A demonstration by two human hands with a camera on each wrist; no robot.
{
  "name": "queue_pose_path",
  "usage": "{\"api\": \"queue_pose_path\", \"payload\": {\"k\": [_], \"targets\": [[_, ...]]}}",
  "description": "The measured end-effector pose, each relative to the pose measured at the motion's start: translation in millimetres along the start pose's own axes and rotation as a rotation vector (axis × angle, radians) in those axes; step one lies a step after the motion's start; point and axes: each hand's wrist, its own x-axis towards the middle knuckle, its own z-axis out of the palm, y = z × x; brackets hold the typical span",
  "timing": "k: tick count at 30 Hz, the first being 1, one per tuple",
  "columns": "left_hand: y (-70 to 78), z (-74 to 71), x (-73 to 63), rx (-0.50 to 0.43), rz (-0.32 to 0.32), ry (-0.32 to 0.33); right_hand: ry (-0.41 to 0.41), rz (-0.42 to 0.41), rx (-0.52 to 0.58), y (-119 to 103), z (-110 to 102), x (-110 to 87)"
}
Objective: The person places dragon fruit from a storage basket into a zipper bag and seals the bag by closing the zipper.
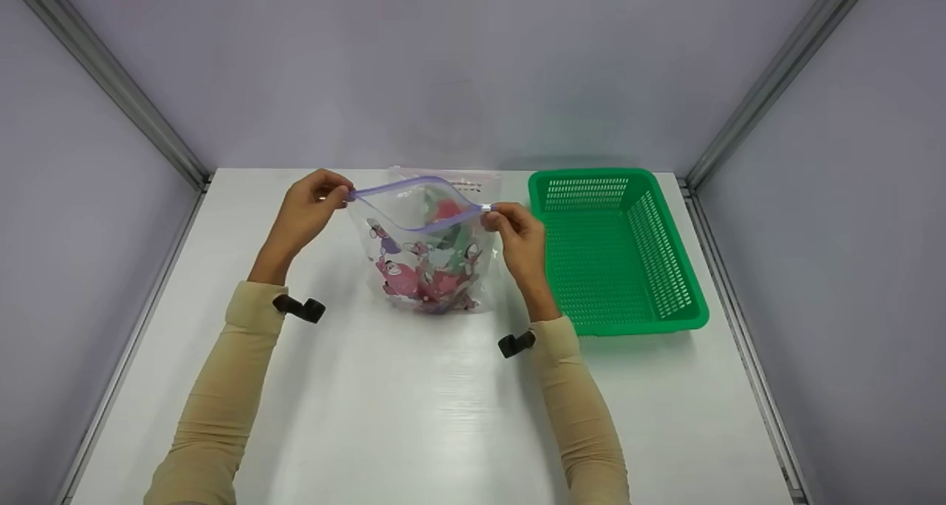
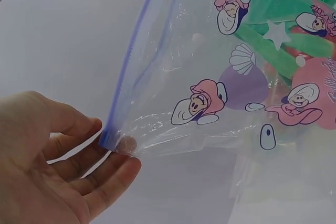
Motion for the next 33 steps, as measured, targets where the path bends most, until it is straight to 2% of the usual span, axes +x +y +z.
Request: {"api": "queue_pose_path", "payload": {"k": [11,17,24,29,33], "targets": [[1.3,-0.1,3.5,-0.008,-0.013,0.016,0.008,-0.015,-0.030,1,-1,0.1],[-0.6,-1.1,4.2,0.023,-0.016,0.026,-0.018,-0.024,0.004,2,1,1.5],[1.1,-0.8,7.7,0.009,-0.014,0.047,-0.033,-0.034,-0.005,2,3,3.3],[12.9,1.4,10.2,-0.016,0.026,0.079,-0.031,-0.035,-0.010,1,4,2.8],[28.4,6.8,12.9,-0.017,0.069,0.055,-0.032,-0.041,-0.015,0,4,2.8]]}}
